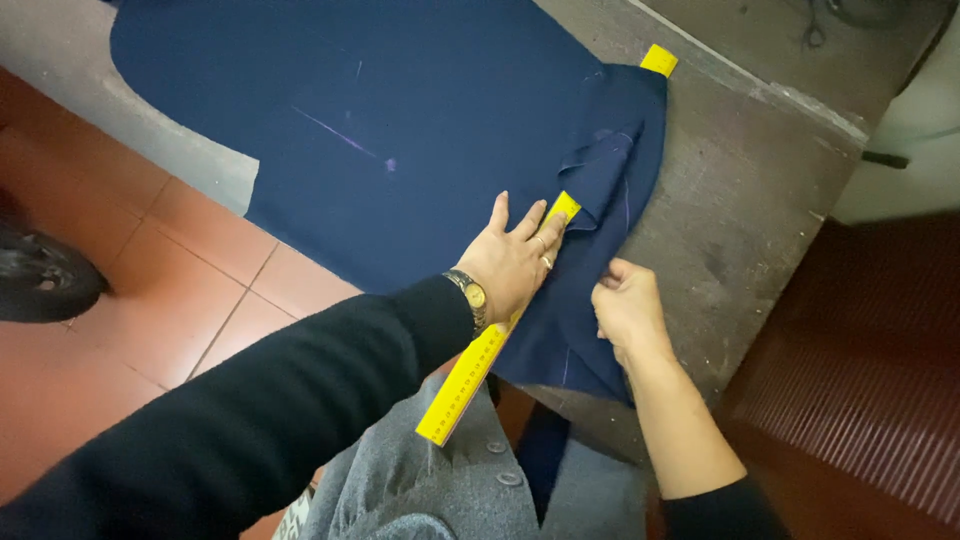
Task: Measuring and marking fabric with chalk and a ruler, then cutting it with scissors.
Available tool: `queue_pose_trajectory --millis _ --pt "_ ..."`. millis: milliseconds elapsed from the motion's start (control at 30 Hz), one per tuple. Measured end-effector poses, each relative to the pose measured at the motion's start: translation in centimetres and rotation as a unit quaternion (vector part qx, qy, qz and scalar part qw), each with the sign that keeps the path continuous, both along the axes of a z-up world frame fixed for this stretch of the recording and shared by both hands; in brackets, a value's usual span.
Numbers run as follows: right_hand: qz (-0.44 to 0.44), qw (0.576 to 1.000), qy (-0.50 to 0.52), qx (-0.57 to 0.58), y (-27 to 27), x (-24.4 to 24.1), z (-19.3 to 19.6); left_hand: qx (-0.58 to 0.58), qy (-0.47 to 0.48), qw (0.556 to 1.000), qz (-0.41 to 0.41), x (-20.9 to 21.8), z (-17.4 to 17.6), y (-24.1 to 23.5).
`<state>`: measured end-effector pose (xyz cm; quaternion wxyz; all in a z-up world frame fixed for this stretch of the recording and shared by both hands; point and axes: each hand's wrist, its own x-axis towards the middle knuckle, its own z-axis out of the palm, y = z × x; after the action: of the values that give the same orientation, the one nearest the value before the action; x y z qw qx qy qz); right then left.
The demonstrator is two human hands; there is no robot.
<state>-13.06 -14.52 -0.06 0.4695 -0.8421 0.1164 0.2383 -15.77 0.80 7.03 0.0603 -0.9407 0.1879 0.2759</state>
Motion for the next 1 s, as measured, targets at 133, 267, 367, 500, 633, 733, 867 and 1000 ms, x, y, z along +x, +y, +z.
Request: queue_pose_trajectory --millis 133,267,367,500,633,733,867,1000 --pt "0.018 0.999 0.029 -0.009 -1.4 -1.7 -2.4 0.009 -0.003 1.000 0.002 -0.1 0.7 -0.1" --pt "0.036 0.997 0.065 -0.010 -1.9 -3.9 -4.1 0.014 -0.002 1.000 0.014 -0.2 0.8 -0.1" --pt "0.013 0.993 0.117 0.002 -0.3 -5.9 0.8 0.018 -0.013 1.000 0.015 0.3 -2.7 -0.2" --pt "0.036 0.991 0.131 0.005 -1.0 -7.5 -0.6 0.019 -0.014 1.000 0.019 0.2 -2.8 -0.3" --pt "0.040 0.989 0.139 0.006 -0.9 -9.1 -1.0 0.015 -0.023 0.999 0.018 0.1 -2.9 -0.3" --pt "0.050 0.989 0.136 0.008 0.0 -9.7 1.6 0.016 -0.025 0.999 0.019 -0.1 -2.6 -0.2" --pt "0.074 0.986 0.148 0.005 0.5 -10.6 2.0 0.016 -0.018 1.000 0.019 -0.1 -2.4 -0.2" --pt "0.105 0.981 0.161 0.006 0.3 -12.4 0.9 0.008 -0.028 0.999 0.023 -0.1 -2.8 -0.1"
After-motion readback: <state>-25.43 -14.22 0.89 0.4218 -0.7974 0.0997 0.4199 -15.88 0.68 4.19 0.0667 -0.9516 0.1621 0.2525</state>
